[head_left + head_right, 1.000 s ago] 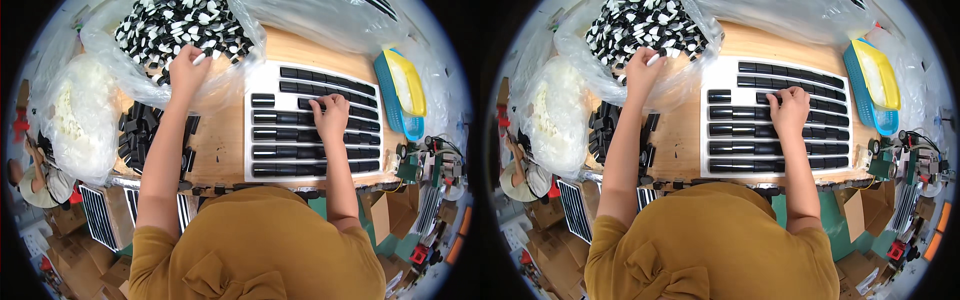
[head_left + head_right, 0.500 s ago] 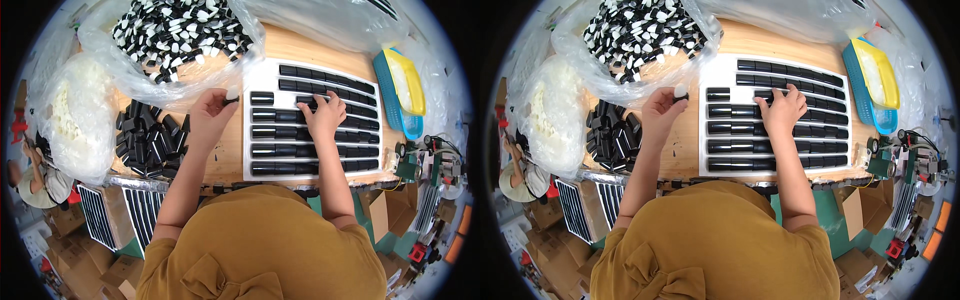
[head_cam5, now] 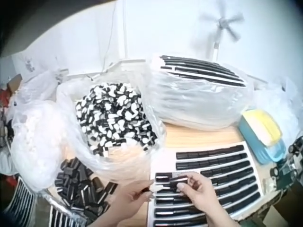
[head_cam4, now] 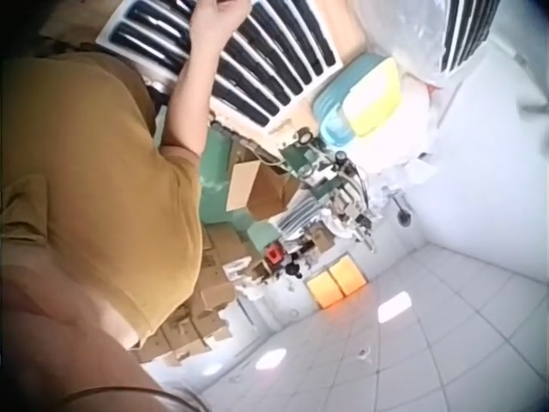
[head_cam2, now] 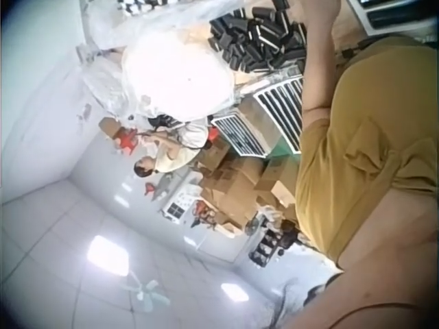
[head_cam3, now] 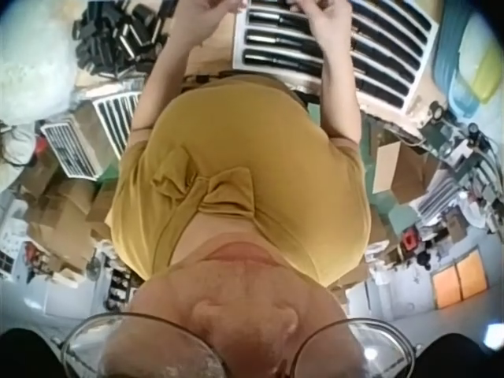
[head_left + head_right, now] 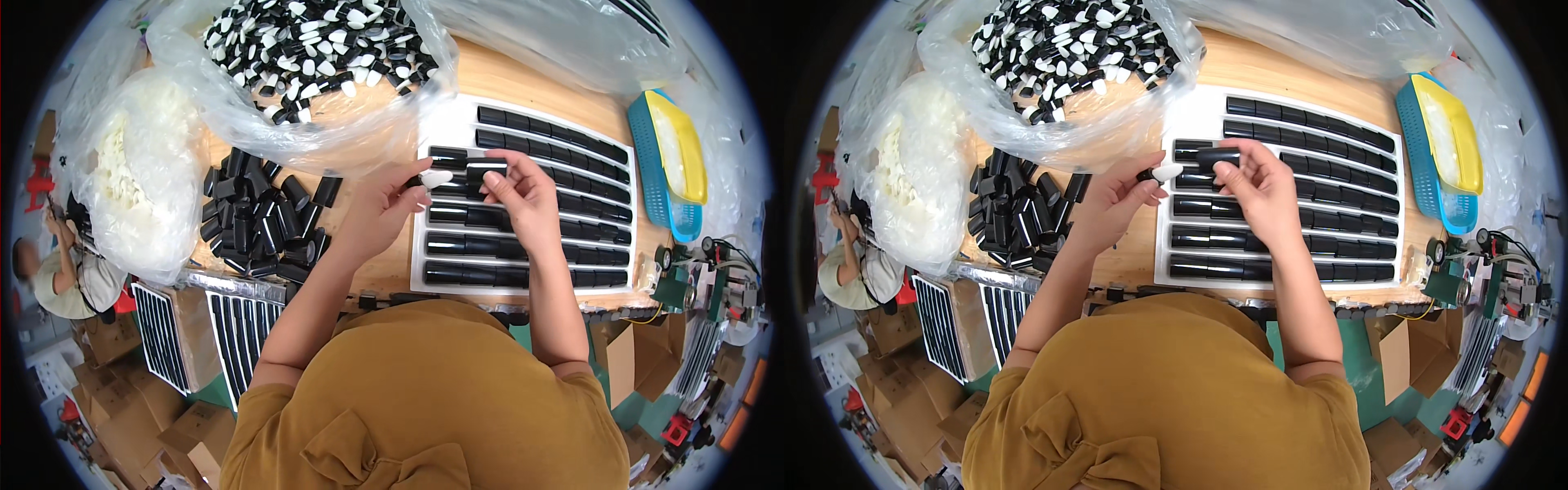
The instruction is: Assembling small white parts into black plastic housings at a workbench.
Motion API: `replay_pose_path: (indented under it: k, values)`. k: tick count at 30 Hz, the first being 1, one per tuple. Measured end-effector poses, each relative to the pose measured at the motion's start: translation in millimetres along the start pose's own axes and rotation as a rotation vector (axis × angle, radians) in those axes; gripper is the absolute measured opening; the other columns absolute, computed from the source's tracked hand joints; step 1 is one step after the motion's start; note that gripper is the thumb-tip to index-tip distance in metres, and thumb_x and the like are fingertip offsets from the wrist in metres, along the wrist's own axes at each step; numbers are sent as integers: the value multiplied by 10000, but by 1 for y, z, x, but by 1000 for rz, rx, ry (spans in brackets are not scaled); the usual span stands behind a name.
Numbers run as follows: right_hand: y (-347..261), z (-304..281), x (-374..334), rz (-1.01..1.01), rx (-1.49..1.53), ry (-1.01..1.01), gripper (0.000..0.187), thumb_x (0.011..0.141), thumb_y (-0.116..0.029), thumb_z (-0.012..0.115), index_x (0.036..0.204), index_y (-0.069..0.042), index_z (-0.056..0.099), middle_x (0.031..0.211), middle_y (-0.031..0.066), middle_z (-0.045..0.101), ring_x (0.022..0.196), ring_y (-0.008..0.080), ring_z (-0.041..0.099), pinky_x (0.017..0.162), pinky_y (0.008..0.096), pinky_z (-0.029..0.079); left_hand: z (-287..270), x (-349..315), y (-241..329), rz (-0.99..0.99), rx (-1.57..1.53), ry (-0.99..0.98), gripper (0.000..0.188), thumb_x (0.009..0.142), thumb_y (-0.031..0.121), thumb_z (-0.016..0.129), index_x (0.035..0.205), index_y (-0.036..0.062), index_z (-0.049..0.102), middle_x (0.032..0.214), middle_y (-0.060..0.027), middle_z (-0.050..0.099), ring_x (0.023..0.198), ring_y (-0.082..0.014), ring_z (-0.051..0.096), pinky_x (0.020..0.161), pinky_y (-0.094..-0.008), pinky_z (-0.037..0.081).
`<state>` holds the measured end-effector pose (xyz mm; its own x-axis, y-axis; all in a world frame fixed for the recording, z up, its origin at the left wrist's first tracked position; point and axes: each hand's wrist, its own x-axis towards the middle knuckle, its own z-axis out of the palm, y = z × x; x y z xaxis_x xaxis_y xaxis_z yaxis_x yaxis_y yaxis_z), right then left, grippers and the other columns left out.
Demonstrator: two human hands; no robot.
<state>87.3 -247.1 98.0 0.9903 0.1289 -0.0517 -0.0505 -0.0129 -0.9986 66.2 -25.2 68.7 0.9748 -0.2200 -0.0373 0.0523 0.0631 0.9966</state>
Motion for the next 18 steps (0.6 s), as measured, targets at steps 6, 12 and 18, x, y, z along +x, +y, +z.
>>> replay_pose_path:
  k: [6, 12, 18]
  values:
    - [-3, 15, -9, 65, 76, -197, 249, 898, -31, 628, 1143, 6, 595, 810, 22, 615, 734, 68, 585, 654, 199, 491, -1, -3, 23, -108, -162, -70, 422, 895, 9, 609, 1309, 25, 530, 905, -60, 648, 796, -112, 641, 706, -237, 512]
    - [-5, 22, -16, 119, 57, -293, 270, 899, -47, 638, 1151, 7, 558, 780, 10, 610, 702, 50, 574, 642, 192, 479, -7, -11, 30, -89, -50, -78, 340, 881, 22, 647, 1219, 10, 617, 816, -47, 666, 688, -97, 631, 636, -223, 518]
    - [-9, 24, -24, 51, -125, -304, 264, 901, -49, 634, 1149, 6, 565, 757, 6, 593, 656, 55, 547, 581, 196, 443, -8, -16, 37, -63, 57, -104, 304, 881, 37, 655, 1182, -3, 639, 772, -37, 653, 661, -79, 618, 626, -216, 521]
